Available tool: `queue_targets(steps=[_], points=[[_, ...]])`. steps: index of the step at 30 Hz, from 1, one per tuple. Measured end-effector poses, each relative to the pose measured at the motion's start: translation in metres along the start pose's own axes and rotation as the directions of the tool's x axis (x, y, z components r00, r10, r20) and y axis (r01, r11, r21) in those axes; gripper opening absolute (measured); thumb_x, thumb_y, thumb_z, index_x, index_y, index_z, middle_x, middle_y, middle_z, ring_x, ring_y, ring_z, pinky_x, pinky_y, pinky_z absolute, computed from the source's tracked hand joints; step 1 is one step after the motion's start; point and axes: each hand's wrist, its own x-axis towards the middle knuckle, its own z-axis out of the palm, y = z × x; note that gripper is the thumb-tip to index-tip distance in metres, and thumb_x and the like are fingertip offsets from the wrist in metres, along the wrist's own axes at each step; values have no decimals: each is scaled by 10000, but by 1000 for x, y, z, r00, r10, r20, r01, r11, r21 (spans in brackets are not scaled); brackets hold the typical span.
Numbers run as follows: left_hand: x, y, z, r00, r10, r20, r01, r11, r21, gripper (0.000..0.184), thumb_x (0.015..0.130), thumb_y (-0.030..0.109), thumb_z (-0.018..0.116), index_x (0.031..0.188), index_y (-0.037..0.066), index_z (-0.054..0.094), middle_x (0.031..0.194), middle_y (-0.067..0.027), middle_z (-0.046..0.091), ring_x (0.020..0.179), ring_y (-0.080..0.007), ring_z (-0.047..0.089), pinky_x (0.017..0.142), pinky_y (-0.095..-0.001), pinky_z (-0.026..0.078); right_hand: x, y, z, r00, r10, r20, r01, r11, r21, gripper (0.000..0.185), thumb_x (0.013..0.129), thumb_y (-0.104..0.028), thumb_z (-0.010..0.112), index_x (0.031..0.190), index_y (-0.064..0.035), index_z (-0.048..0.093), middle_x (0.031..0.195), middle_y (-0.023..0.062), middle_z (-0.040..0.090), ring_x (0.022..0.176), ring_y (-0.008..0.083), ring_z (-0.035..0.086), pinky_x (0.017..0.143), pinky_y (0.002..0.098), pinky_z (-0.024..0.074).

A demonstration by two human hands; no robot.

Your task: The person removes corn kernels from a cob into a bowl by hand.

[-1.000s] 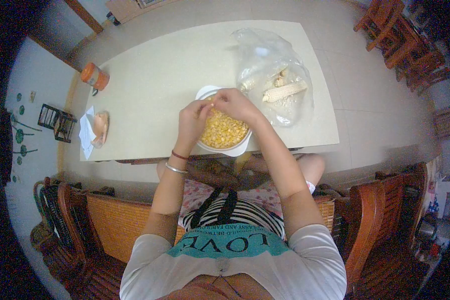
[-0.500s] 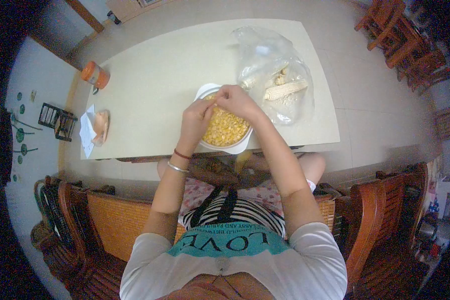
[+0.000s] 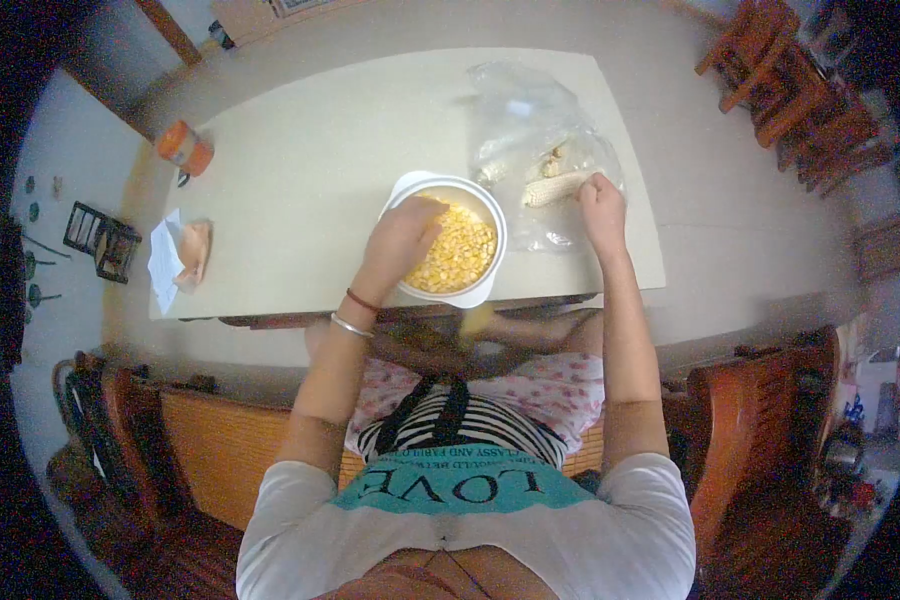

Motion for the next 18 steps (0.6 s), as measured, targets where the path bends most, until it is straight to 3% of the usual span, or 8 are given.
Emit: queue_targets(steps=[3, 6, 9, 12, 14, 18], points=[[3, -3, 4, 990, 109, 92, -112, 993, 28, 124, 770, 120, 605, 860, 66, 671, 896, -110, 631, 861, -299, 587, 787, -421, 450, -1, -4, 7, 986, -166, 10, 154, 888, -434, 229, 832, -201, 509, 797, 14, 578, 743, 176, 588, 753, 334, 611, 683, 413, 474], [7, -1, 12, 955, 132, 264, -139, 990, 10, 103, 763, 143, 615, 809, 80, 682, 839, -102, 627, 850, -295, 584, 780, -409, 445, -7, -7, 11, 971, -240, 17, 216, 841, -495, 227, 824, -223, 541, 842, -5, 602, 887, 182, 605, 824, 372, 600, 716, 442, 479], [12, 5, 25, 933, 175, 313, -194, 981, 29, 92, 751, 158, 618, 746, 94, 684, 779, -94, 609, 830, -282, 580, 760, -410, 440, -10, -20, 8, 988, -131, 82, 154, 803, -576, 188, 813, -190, 563, 865, -14, 605, 974, 178, 587, 822, 356, 608, 721, 436, 486], [18, 8, 33, 899, 165, 406, -222, 970, 97, 97, 749, 161, 607, 724, 105, 681, 774, -87, 601, 845, -265, 572, 764, -416, 426, -15, -20, 14, 956, -284, -79, 212, 848, -486, 136, 786, -131, 602, 866, -20, 607, 952, 169, 590, 804, 348, 612, 713, 439, 487], [21, 10, 36, 863, 128, 488, -254, 946, 201, 110, 753, 158, 584, 717, 118, 680, 807, -75, 605, 870, -249, 557, 783, -415, 402, -20, -21, 12, 946, -308, -102, 233, 864, -447, 119, 768, -82, 623, 855, -5, 599, 890, 146, 605, 780, 298, 615, 689, 399, 487], [19, 2, 38, 879, 131, 459, -194, 977, 93, 89, 755, 165, 605, 725, 129, 681, 835, -84, 606, 887, -261, 568, 781, -431, 409, -27, -29, 11, 965, -253, -65, 225, 930, -291, 92, 785, -61, 612, 855, -3, 614, 824, 133, 635, 735, 279, 627, 676, 355, 495]])
